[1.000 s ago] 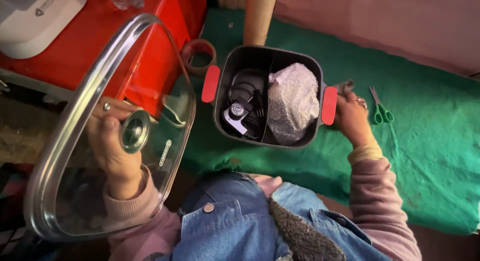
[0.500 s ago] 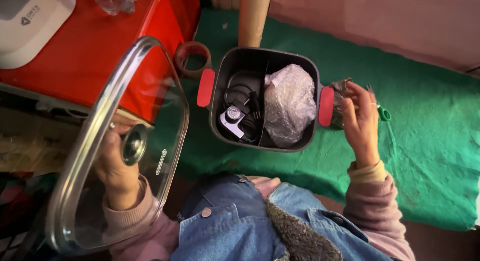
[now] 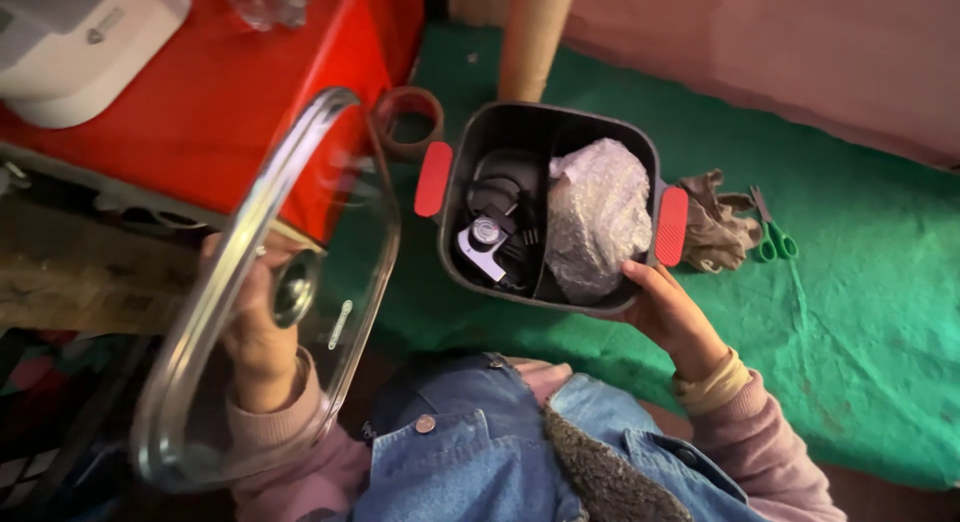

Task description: The person opens a container and removes a cloth, placing it on the table. They then pick up a power strip, plug a cord into it, and move the power strip to a red cabinet. Finally, they unplug a sewing machine from the power strip.

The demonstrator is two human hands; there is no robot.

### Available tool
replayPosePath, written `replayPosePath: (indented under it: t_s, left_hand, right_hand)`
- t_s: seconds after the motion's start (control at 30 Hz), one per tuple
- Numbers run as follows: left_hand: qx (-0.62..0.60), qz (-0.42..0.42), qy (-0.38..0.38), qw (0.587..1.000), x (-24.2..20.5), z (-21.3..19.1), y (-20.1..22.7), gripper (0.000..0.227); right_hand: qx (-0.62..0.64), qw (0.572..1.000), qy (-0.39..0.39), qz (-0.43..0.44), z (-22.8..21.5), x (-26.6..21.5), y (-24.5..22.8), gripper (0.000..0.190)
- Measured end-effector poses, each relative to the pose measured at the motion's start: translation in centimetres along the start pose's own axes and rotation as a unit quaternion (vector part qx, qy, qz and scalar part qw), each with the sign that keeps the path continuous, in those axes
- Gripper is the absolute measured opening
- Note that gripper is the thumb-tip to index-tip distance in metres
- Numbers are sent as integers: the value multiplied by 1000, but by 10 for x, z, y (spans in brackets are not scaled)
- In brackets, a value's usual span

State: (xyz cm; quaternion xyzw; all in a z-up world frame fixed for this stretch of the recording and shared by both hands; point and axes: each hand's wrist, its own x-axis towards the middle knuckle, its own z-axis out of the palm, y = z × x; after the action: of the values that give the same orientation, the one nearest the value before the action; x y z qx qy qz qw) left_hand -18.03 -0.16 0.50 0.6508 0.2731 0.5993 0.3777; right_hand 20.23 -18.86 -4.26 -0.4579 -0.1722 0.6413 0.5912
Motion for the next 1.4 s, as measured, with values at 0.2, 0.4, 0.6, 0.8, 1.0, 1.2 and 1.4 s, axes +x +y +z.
replayPosePath:
  t_s: [0.2,0.4,0.6,0.8,1.0,1.2,1.4]
  left_hand:
    - [-124,-70,-4,990,-6,-9,-17,31]
    - [-71,-37,-17,997,-9,-14,-19,37]
    - [-68,-58,-16,996,-7,-15,-23,38]
    - [-163,-89,-65,980,5,-11,-23,27]
    - [73,-31,-31,996,-14,-19,-40,37]
    - [-9,13,24,1000,-46,-16,-13,37]
    - [14,29,97,995,-98,3,8,34]
  right_hand:
    - [3,999,-6,41,-1,2,-5,69]
    - [57,998,14,19,-21,19,11,69]
    - [74,997,28,23,-34,26,18,71]
    - [68,995,76,7,-24,21,20,70]
    - [102,993,48,-18,-39,33,34,68]
    - [107,994,-9,-20,-10,22,12,65]
    - [135,987,-66,-65,-37,28,22,66]
